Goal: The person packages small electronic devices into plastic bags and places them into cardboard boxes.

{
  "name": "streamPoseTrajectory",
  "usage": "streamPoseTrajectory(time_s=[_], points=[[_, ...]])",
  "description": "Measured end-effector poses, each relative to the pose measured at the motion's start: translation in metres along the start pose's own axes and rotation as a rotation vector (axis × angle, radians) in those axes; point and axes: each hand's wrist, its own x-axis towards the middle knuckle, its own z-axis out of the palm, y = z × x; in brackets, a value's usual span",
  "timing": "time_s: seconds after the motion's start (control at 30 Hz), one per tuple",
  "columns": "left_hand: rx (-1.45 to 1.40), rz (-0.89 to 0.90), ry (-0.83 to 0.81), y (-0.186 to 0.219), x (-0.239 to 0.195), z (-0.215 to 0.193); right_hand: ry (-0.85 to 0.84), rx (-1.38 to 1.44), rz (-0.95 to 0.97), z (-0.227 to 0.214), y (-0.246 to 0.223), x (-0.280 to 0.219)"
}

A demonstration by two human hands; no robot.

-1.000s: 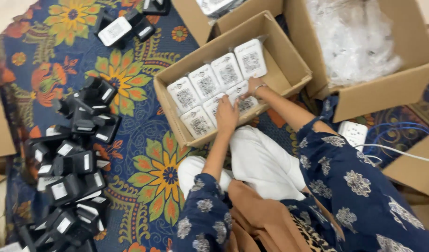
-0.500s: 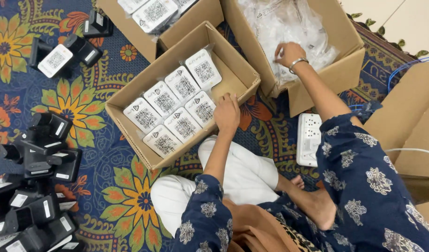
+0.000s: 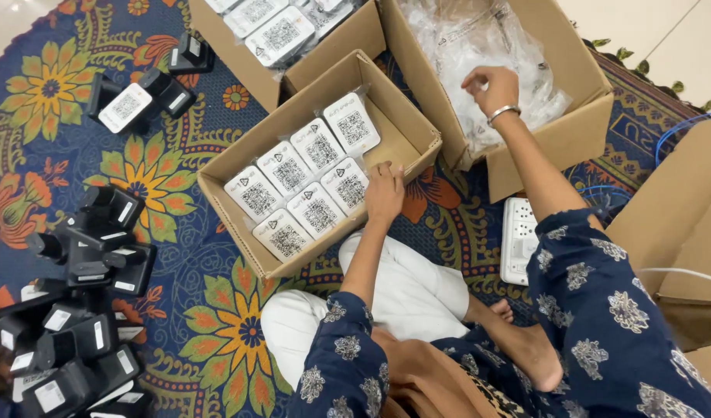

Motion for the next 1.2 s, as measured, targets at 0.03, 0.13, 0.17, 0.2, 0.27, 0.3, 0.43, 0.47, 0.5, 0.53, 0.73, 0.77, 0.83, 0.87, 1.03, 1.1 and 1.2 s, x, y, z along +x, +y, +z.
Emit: streamPoseTrajectory(time_s=[0.03,0.13,0.17,0.2,0.27,0.3,0.43,0.47,0.5,0.53,0.73,0.77,0.83,0.87,1.03,1.1,1.2], points=[[0.002,-0.005,0.011,-0.006,-0.001,-0.001,-0.002,0.005,-0.011,0.000,-0.003,0.006],[-0.360,-0.008,0.019,-0.023,-0.005,-0.012,0.016,0.794,-0.034,-0.015,-0.048,0.006],[-0.502,-0.018,0.052,-0.026,-0.008,-0.022,-0.075,1.155,0.012,-0.031,-0.084,-0.007],[-0.641,-0.035,0.085,-0.031,-0.016,-0.032,-0.181,1.518,0.073,-0.045,-0.121,-0.025],[-0.758,-0.120,0.103,-0.023,-0.040,-0.075,-0.272,1.718,0.077,-0.053,-0.182,-0.058],[-0.882,-0.194,0.107,-0.020,-0.053,-0.096,-0.347,1.909,0.087,-0.057,-0.213,-0.076],[-1.206,-0.272,0.189,-0.043,-0.104,-0.163,-0.465,2.107,0.085,-0.001,-0.243,-0.141],[-1.218,-0.255,0.231,-0.050,-0.116,-0.180,-0.486,2.148,0.177,0.008,-0.259,-0.154],[-1.228,-0.238,0.274,-0.057,-0.129,-0.196,-0.507,2.184,0.270,0.016,-0.276,-0.168],[-1.218,-0.245,0.303,-0.068,-0.139,-0.205,-0.539,2.194,0.277,0.033,-0.275,-0.178],[-1.176,-0.439,0.541,-0.122,-0.192,-0.229,-0.705,2.173,0.518,0.090,-0.293,-0.217],[-1.139,-0.436,0.588,-0.122,-0.197,-0.235,-0.746,2.157,0.471,0.090,-0.299,-0.217],[-1.103,-0.444,0.638,-0.126,-0.207,-0.242,-0.793,2.135,0.433,0.083,-0.313,-0.218],[-1.015,-0.342,0.789,-0.129,-0.211,-0.245,-0.727,2.050,0.409,0.076,-0.322,-0.219],[-0.438,-0.296,1.013,-0.108,-0.227,-0.292,-0.487,1.647,0.181,0.082,-0.318,-0.218],[-0.395,-0.378,1.027,-0.105,-0.230,-0.296,-0.389,1.527,0.086,0.080,-0.326,-0.218],[-0.346,-0.402,1.080,-0.079,-0.233,-0.309,-0.275,1.380,0.104,0.054,-0.361,-0.226]])
